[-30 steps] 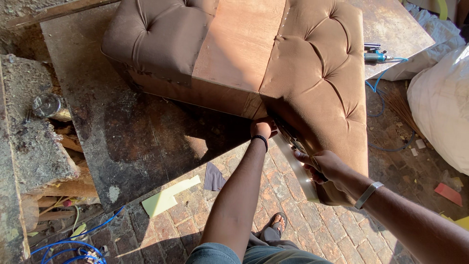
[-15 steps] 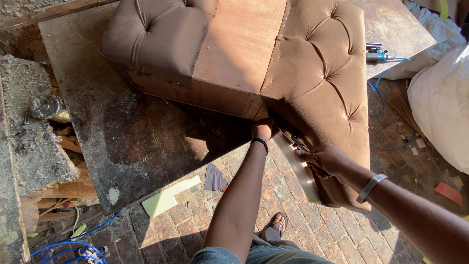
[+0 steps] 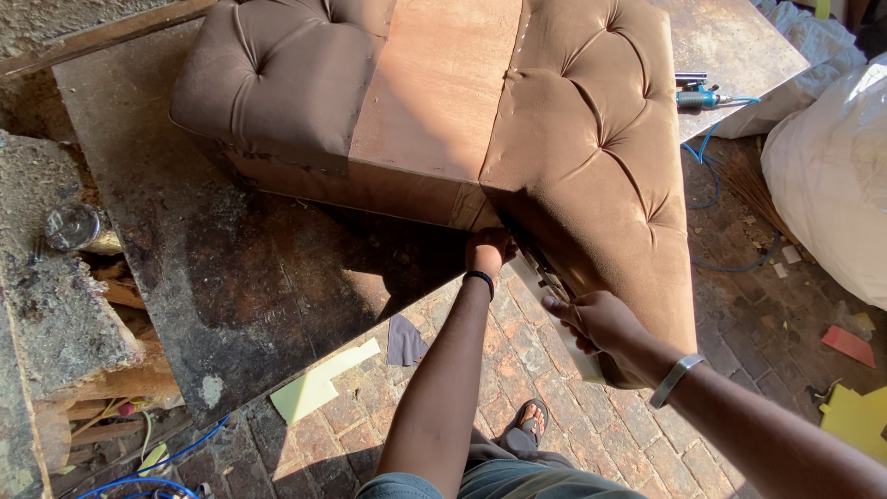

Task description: The person staples brown fabric onto a wooden furniture frame using a pneumatic staple gun, then trims excess fabric with scissors. The person smooths the fabric and repositions the frame to continue working.

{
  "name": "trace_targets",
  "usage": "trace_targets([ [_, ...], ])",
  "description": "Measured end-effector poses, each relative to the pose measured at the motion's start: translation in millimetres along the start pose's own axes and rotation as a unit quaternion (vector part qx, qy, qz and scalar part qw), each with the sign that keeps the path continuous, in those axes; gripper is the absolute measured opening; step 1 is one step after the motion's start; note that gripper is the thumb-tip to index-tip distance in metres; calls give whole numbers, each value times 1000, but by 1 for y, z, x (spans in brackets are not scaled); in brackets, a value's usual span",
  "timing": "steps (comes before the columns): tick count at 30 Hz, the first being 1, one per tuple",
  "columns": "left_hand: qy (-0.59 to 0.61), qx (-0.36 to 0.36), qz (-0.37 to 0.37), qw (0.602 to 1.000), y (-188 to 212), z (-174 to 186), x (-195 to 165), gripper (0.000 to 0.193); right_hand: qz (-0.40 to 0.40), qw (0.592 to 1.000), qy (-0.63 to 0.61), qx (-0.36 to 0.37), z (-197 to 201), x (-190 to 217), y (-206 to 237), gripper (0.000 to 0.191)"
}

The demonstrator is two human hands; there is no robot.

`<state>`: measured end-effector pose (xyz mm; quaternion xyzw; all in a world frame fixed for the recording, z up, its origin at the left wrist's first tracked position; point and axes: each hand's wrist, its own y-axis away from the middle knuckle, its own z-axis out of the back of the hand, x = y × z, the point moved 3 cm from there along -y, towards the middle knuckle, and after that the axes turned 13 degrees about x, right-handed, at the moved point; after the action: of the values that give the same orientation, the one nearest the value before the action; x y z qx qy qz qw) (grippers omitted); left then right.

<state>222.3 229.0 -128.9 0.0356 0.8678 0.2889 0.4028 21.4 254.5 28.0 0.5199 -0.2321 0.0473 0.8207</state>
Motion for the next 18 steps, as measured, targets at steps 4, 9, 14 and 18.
trace_targets([
  [4, -121, -30, -34, 992, 2, 13, -4, 23, 88, 990, -110, 6, -51, -38, -39, 58],
  [9, -280, -70, -64, 955, 0, 25, -10, 23, 125, 986, -108, 23, -69, -83, -96, 59],
  [14, -378, -98, -77, 918, 1, 28, -10, 23, 136, 988, -77, 15, -63, -96, -110, 59],
  [18, -432, -112, -94, 890, 3, 34, -7, 24, 120, 992, -25, 15, -57, -95, -100, 57],
])
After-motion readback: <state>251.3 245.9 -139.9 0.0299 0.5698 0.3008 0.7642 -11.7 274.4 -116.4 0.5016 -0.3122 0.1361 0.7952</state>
